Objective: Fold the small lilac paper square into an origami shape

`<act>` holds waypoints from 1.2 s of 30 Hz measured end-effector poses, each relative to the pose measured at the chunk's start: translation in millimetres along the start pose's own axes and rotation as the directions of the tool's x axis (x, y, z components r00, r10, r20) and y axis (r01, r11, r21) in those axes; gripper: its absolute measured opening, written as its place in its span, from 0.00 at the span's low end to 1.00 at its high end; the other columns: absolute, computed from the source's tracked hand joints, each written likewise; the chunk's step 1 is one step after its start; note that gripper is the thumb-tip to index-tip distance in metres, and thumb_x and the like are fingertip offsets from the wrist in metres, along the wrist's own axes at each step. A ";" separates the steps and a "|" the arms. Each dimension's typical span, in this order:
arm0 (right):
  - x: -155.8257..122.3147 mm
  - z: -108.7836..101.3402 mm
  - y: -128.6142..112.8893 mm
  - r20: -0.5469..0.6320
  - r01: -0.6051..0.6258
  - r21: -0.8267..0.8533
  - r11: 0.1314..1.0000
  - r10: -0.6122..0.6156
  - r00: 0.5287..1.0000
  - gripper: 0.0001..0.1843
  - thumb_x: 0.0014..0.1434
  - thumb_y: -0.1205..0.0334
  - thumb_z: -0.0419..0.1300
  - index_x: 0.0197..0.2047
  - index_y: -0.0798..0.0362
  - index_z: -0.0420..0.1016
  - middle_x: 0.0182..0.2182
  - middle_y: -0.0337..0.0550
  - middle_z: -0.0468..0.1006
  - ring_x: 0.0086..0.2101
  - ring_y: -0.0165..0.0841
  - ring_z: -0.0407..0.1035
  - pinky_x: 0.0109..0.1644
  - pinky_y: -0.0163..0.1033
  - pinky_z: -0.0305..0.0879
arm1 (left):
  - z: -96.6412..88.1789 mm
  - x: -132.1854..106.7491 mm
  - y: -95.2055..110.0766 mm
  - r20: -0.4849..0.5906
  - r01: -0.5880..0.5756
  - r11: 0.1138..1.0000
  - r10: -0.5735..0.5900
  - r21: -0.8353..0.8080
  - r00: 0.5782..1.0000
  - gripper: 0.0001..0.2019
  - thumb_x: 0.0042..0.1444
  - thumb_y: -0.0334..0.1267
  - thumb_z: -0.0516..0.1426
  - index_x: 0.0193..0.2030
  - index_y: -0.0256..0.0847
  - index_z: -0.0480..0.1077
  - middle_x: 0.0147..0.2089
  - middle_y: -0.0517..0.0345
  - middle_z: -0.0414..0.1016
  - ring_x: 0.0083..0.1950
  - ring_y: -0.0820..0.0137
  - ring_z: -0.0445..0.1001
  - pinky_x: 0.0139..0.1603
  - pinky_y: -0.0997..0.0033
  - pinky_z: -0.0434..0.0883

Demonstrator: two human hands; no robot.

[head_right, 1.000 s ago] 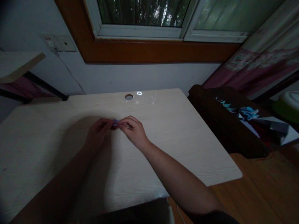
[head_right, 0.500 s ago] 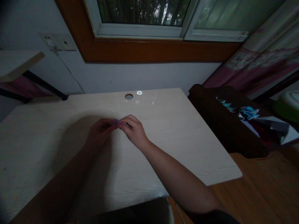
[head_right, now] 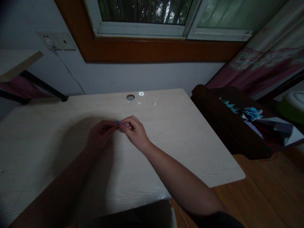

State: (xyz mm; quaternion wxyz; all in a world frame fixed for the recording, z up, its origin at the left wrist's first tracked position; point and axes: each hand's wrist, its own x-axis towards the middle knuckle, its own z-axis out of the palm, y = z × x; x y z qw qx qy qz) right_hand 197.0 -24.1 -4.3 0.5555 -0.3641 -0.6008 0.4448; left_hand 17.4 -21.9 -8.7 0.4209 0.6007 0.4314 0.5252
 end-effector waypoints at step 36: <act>-1.4 2.2 8.9 0.003 -0.143 0.122 0.982 0.143 0.990 0.12 0.58 0.52 0.68 0.40 0.49 0.73 0.27 0.34 0.73 0.28 0.28 0.69 0.35 0.36 0.68 | 3.2 -3.1 8.8 0.018 0.022 1.000 -0.022 -0.021 1.000 0.10 0.56 0.43 0.66 0.42 0.42 0.78 0.40 0.54 0.81 0.40 0.67 0.80 0.46 0.67 0.76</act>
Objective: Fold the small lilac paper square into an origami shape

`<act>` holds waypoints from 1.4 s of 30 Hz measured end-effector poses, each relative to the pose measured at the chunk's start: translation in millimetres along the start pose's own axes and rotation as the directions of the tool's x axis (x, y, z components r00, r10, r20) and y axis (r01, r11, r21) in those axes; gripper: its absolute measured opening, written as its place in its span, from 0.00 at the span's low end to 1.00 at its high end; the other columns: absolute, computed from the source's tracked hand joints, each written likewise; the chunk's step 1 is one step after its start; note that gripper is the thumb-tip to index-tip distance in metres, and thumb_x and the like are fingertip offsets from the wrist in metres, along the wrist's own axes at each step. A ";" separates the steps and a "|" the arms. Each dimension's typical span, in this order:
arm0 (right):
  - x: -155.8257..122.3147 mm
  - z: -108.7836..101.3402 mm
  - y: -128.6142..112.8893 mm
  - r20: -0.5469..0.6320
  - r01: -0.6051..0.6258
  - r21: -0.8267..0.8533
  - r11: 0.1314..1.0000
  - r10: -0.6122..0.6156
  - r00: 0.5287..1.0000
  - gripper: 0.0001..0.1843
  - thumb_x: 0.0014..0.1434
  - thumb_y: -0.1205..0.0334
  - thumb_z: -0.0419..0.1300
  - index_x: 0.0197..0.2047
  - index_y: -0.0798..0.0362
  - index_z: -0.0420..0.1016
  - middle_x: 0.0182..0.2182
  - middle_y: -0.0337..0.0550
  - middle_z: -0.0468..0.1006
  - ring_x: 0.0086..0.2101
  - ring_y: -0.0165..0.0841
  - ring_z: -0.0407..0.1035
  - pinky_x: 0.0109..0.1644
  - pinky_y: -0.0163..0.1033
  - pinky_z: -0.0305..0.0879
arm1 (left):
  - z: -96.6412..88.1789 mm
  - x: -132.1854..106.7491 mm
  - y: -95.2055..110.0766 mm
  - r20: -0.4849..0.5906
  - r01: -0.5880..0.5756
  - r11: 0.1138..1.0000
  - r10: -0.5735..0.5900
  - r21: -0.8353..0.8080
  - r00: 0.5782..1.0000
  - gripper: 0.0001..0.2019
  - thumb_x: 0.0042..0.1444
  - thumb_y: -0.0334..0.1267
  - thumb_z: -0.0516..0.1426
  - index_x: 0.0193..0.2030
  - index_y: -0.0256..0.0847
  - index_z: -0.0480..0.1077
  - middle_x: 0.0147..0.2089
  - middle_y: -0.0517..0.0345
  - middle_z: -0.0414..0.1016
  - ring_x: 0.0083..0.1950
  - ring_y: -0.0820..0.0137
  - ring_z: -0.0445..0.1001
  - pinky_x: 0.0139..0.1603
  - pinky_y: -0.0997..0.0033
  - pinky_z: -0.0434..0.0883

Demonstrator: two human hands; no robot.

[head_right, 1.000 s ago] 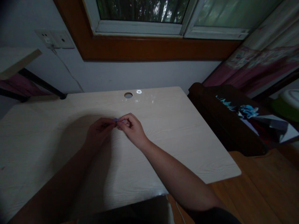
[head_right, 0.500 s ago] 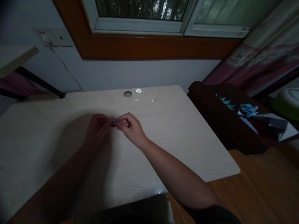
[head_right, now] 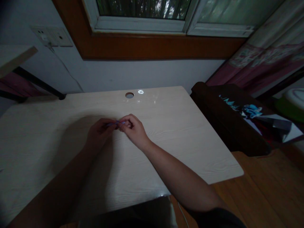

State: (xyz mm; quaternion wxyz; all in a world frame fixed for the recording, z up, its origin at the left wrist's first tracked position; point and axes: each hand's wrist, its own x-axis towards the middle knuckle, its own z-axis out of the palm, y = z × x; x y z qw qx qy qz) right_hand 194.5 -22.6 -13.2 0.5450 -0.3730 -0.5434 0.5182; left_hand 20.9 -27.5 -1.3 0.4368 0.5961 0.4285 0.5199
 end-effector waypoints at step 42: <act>4.4 -2.2 3.7 -0.030 0.022 0.048 0.999 -0.021 0.999 0.16 0.58 0.56 0.69 0.48 0.46 0.73 0.37 0.37 0.77 0.31 0.28 0.71 0.38 0.39 0.71 | 1.5 6.9 -4.4 0.136 0.297 0.954 -0.289 -0.038 0.947 0.16 0.49 0.51 0.68 0.35 0.39 0.78 0.34 0.54 0.84 0.37 0.65 0.82 0.44 0.65 0.79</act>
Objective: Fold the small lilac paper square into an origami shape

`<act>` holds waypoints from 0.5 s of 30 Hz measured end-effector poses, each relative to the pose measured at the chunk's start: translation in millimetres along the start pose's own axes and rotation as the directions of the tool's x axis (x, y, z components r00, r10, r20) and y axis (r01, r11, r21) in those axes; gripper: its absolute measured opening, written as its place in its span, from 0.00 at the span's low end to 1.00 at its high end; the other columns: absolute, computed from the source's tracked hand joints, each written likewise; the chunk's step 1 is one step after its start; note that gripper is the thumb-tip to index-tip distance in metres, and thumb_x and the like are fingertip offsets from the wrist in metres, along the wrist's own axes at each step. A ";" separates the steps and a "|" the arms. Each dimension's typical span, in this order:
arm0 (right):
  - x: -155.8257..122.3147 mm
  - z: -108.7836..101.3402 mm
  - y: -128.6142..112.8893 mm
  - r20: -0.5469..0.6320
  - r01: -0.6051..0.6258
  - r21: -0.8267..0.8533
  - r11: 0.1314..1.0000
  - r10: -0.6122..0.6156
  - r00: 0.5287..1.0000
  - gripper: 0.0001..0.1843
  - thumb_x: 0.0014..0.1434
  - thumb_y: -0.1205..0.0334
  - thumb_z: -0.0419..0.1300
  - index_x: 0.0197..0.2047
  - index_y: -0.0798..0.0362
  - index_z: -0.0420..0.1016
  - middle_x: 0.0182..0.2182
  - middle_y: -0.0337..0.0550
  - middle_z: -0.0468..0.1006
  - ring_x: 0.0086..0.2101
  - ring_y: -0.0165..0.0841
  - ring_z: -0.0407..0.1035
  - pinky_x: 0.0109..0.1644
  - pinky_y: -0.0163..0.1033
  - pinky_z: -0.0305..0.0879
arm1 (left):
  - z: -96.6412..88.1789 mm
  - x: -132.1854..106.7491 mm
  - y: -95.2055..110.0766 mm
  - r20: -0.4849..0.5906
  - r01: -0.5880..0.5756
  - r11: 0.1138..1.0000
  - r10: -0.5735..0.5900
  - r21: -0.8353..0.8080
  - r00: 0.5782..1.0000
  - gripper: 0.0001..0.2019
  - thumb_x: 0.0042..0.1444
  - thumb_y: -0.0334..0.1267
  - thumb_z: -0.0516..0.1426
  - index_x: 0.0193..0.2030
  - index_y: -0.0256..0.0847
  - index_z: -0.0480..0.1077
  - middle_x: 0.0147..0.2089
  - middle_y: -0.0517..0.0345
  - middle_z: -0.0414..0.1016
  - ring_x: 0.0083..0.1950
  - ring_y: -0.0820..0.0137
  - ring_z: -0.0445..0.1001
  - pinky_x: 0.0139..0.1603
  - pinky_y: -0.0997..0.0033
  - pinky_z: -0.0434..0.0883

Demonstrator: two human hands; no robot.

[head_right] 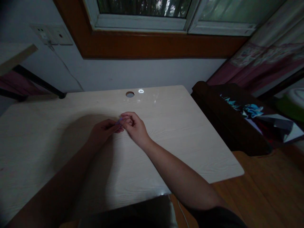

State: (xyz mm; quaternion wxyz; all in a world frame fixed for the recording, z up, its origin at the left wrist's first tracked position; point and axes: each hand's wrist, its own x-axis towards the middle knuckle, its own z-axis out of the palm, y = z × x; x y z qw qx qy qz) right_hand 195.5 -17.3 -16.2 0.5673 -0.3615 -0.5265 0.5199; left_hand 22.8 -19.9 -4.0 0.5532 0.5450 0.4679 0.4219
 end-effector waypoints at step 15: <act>-0.3 1.6 -3.3 -0.003 -0.022 0.052 0.998 0.022 1.000 0.17 0.56 0.58 0.70 0.48 0.46 0.74 0.35 0.36 0.76 0.33 0.28 0.71 0.39 0.37 0.68 | -1.2 0.5 -0.6 -0.002 0.010 0.999 -0.010 0.041 1.000 0.17 0.48 0.52 0.69 0.34 0.39 0.77 0.32 0.55 0.84 0.36 0.65 0.82 0.44 0.67 0.77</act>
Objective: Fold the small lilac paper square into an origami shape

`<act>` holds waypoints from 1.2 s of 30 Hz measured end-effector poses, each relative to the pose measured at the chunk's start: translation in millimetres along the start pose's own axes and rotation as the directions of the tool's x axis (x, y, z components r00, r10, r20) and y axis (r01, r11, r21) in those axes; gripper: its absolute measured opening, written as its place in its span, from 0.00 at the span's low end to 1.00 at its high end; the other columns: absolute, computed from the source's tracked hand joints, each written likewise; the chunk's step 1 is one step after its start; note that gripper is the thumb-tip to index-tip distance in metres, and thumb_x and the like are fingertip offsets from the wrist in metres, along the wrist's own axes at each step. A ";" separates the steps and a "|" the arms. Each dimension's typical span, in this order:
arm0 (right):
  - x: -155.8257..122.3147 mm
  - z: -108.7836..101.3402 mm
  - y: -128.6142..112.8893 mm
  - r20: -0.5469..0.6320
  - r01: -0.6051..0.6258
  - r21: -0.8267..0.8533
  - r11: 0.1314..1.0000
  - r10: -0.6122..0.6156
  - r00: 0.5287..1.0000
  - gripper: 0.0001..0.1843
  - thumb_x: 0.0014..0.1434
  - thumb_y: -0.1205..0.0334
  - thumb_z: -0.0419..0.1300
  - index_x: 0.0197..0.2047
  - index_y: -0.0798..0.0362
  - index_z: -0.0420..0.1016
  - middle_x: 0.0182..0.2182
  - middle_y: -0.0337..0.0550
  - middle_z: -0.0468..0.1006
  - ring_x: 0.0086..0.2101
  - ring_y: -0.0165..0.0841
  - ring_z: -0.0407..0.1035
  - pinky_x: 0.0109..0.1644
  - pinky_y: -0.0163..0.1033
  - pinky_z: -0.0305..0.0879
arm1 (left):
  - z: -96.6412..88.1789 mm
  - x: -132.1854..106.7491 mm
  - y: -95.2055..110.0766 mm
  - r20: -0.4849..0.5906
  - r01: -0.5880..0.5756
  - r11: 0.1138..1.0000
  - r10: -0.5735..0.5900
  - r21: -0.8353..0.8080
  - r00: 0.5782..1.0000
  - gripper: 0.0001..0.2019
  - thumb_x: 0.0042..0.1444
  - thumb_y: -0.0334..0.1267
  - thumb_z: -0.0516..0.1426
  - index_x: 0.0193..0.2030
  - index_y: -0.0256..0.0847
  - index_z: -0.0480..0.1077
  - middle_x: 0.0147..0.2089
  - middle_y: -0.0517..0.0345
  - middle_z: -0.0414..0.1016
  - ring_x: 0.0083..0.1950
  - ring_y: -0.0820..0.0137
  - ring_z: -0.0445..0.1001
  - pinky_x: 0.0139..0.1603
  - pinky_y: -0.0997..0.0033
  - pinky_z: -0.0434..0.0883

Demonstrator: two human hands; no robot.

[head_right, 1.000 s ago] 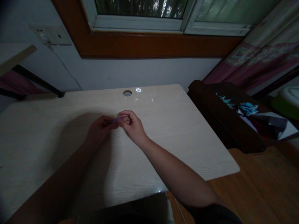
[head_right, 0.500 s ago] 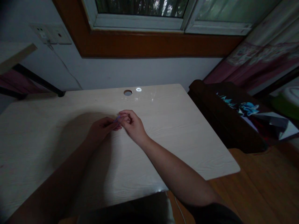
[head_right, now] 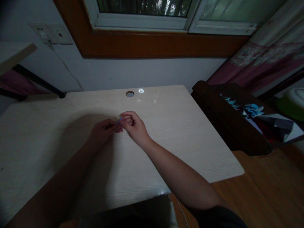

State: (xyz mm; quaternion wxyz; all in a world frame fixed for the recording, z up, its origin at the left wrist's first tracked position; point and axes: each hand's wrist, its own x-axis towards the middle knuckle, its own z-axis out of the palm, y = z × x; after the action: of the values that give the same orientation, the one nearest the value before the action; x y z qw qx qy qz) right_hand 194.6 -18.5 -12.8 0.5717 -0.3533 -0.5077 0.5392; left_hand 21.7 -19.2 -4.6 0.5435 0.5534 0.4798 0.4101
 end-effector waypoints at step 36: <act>1.4 -1.9 -1.1 0.037 -0.043 -0.007 0.999 0.044 0.998 0.20 0.53 0.55 0.72 0.48 0.45 0.74 0.36 0.37 0.76 0.35 0.30 0.72 0.43 0.39 0.70 | -0.8 -4.6 10.5 -0.004 0.007 0.999 -0.007 -0.037 1.000 0.21 0.54 0.57 0.63 0.36 0.38 0.79 0.33 0.53 0.83 0.34 0.63 0.82 0.41 0.66 0.79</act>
State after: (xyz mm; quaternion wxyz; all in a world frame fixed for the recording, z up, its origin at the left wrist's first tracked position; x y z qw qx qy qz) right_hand 196.5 -17.1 -11.9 0.5491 -0.3561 -0.5121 0.5563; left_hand 20.9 -23.0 6.3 0.5540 0.5409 0.4750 0.4182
